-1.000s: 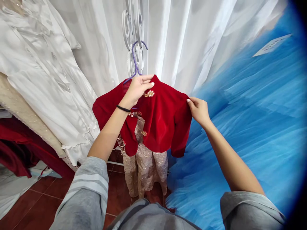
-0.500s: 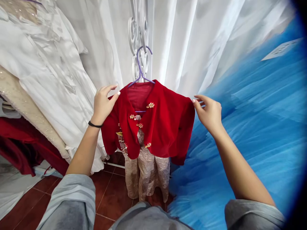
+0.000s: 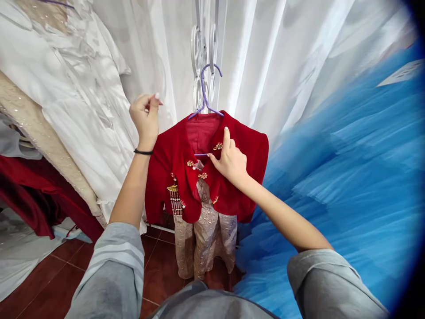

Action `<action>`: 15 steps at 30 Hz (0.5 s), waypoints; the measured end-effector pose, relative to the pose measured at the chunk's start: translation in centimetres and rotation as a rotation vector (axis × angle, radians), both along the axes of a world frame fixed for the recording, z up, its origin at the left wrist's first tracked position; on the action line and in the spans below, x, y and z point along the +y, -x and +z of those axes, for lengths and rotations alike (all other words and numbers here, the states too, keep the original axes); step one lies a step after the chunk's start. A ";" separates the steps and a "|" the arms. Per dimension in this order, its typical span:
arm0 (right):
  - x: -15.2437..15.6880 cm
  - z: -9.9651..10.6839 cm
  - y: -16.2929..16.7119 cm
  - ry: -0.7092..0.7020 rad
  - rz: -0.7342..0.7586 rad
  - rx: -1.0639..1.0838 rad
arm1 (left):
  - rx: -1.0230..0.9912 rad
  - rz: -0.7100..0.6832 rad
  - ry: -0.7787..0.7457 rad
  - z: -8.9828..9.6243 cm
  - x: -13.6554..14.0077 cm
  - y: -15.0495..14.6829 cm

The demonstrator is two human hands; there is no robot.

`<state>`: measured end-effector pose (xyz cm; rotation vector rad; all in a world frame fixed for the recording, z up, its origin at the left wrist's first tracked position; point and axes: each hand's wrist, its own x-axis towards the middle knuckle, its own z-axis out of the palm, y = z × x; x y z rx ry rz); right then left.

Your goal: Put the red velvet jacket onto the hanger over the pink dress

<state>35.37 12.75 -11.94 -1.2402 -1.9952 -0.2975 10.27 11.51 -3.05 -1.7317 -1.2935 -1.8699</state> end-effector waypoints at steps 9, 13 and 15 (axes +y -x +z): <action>0.0 -1.2 -1.4 0.036 0.183 0.094 | 0.940 -0.039 0.275 -2.4 -3.4 -2.6; -4.4 -1.2 -2.2 -0.040 0.180 0.162 | 0.906 -0.100 0.259 -2.2 -3.0 -2.4; -6.0 -2.2 -1.7 -0.024 0.182 0.087 | 0.762 -0.143 0.212 -1.5 -2.5 -2.9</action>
